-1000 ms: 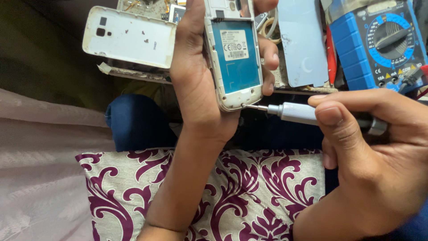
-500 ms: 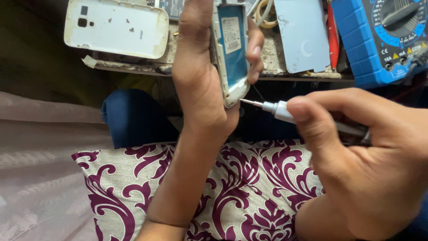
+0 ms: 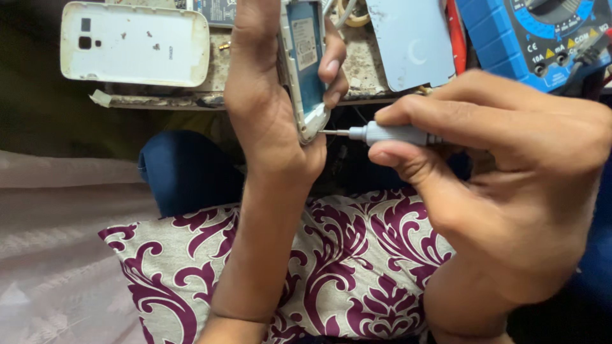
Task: The person unscrews the internal components of a mobile phone and then tests the device's electrical connections using a multimeter.
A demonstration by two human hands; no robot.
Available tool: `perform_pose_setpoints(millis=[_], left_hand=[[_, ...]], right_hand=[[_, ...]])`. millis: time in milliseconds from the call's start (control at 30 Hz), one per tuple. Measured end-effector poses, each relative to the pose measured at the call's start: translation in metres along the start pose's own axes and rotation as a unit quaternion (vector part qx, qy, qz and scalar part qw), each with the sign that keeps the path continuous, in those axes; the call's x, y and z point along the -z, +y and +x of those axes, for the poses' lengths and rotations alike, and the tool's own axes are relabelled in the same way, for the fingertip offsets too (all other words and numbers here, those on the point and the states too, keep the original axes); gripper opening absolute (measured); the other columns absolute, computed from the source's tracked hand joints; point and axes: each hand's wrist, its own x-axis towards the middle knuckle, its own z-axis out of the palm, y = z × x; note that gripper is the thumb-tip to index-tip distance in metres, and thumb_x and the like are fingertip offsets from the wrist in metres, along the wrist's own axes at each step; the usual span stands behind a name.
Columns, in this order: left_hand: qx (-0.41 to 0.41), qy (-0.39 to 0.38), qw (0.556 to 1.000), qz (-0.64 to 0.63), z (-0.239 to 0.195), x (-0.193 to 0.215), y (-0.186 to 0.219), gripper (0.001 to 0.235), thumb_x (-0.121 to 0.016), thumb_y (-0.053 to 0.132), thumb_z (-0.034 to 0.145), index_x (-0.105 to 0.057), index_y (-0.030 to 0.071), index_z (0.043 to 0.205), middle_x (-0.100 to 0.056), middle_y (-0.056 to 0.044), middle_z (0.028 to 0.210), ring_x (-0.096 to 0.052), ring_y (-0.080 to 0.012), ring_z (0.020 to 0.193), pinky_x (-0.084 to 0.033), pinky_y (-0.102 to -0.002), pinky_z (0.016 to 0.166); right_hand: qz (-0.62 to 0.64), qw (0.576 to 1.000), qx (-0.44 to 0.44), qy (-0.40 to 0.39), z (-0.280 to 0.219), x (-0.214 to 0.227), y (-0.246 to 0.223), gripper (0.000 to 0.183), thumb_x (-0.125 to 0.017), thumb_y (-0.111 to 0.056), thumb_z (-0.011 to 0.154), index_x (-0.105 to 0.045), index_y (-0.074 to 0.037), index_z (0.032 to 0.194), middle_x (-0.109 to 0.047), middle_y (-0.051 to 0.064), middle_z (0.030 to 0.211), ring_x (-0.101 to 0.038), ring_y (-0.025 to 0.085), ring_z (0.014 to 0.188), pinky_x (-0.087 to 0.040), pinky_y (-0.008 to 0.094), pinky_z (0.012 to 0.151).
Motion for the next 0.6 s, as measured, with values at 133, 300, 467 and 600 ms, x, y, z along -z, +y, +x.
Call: perform_pose_setpoints(millis=[133,300,467,600], left_hand=[[-0.004,-0.020,1.000,-0.019,-0.002,-0.001,0.001,0.040,-0.046,0.042,0.125,-0.056,0.003,0.120,-0.054,-0.008,0.091,-0.054,-0.0153,0.075,-0.044,-0.027,0.060],[0.040,-0.024,0.995,-0.084,0.003,0.004,0.011,0.037,-0.043,0.035,0.122,-0.053,0.002,0.110,-0.054,-0.010,0.092,-0.053,-0.0185,0.076,-0.042,-0.028,0.061],[0.037,-0.015,0.997,-0.066,0.001,0.003,0.013,0.036,-0.045,0.037,0.121,-0.055,0.003,0.114,-0.058,-0.012,0.096,-0.057,-0.0200,0.078,-0.042,-0.029,0.059],[0.033,-0.017,0.998,-0.059,0.001,-0.001,0.011,0.036,-0.044,0.035,0.121,-0.054,0.003,0.110,-0.055,-0.010,0.091,-0.054,-0.0186,0.075,-0.041,-0.028,0.059]], right_hand=[[0.006,0.999,0.026,0.019,0.000,-0.002,-0.008,0.027,-0.080,0.020,0.078,-0.074,0.009,0.102,-0.066,0.019,0.097,-0.073,0.022,0.081,-0.058,0.028,0.071],[-0.059,0.998,0.028,0.024,-0.003,-0.005,-0.024,0.018,-0.087,0.003,0.082,-0.077,0.011,0.093,-0.067,0.022,0.085,-0.071,0.025,0.073,-0.055,0.031,0.064],[-0.085,0.995,-0.054,0.026,-0.008,-0.011,-0.019,0.018,-0.081,-0.007,0.090,-0.074,0.009,0.090,-0.065,0.017,0.068,-0.064,0.024,0.057,-0.045,0.032,0.052],[-0.059,0.998,-0.022,-0.010,-0.005,-0.003,-0.011,0.017,-0.081,-0.004,0.086,-0.073,0.010,0.092,-0.065,0.017,0.069,-0.064,0.022,0.058,-0.045,0.032,0.052]])
